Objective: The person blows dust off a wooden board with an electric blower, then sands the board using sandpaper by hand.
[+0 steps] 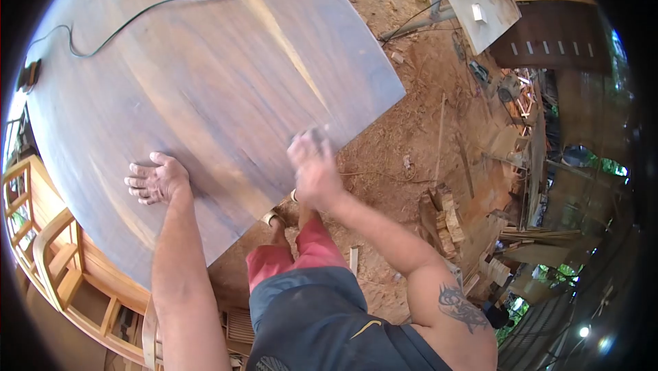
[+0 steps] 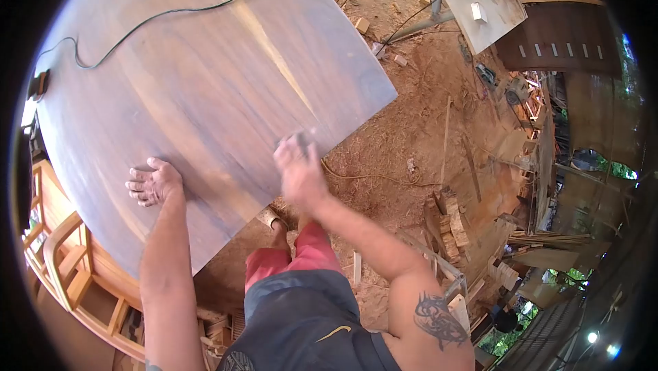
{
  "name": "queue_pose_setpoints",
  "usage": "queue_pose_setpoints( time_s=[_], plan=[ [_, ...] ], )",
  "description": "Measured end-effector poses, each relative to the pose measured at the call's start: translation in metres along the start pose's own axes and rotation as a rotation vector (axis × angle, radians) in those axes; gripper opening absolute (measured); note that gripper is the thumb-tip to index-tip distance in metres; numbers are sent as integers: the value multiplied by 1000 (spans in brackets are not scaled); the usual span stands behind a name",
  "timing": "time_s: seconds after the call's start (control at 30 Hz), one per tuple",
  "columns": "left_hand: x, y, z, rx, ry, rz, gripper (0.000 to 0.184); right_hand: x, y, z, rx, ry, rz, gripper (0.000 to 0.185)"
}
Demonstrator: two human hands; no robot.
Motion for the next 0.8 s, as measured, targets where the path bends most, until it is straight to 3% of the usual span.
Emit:
queue_pose_setpoints(
  time_s=[0.03, 0.13, 0.17, 0.2, 0.3, 0.4, 0.47, 0.5, 0.53, 0.57, 0.6, 0.67, 0.7, 0.73, 0.77, 0.8],
  plan=[
    [0, 1, -1, 5, -1, -1, 79, 12, -12, 25, -102, 55, 68, 50],
    [0, 1, -5, 21, -4, 3, 78, -19, 19, -33, 95, 79, -11, 43],
    [1, 2, -2, 18, -1, 7, 78, -35, 28, -87, 294, -80, -16, 38],
    [4, 3, 0, 13, -5, 32, 78, -43, 42, -148, 230, -195, -136, 42],
    [2, 7, -4, 19, -6, 62, 79, -49, 38, -304, 281, -545, -142, 58],
    [2, 2, -5, 23, -5, 34, 78, -49, 13, -224, 393, -397, -170, 60],
    [1, -1, -1, 23, 1, 5, 78, -32, 2, -96, 225, -230, -145, 65],
    [1, -1, -1, 22, 3, 5, 78, -12, -21, -48, -9, -195, -103, 63],
    [1, 0, 0, 21, 2, 5, 78, 7, -35, -5, -57, -114, 18, 63],
    [1, 1, -1, 20, -3, 5, 78, 17, -43, 22, -105, -36, 136, 64],
    [1, 1, -3, 20, -6, 10, 78, 10, -34, 12, -37, -50, 110, 67],
    [0, -2, -1, 18, -3, 19, 78, -16, -8, -47, 100, -70, 63, 75],
    [2, -3, 2, 18, -4, 15, 79, -25, -8, -112, 205, -178, -29, 76],
    [2, -5, 2, 21, -8, 9, 79, -43, 6, -176, 194, -336, 46, 72],
    [1, -4, 1, 29, -9, -1, 79, -50, 16, -240, 330, -476, -71, 68],
    [-1, -3, 0, 22, -7, -1, 79, -58, 28, -275, 263, -613, -48, 67]
  ],
)
Point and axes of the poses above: each hand's wrist, its own x-axis away from the middle knuckle, its own y-axis out of the back of the hand, z = x × y, the point moved 10 cm from there along -x, towards the middle knuckle
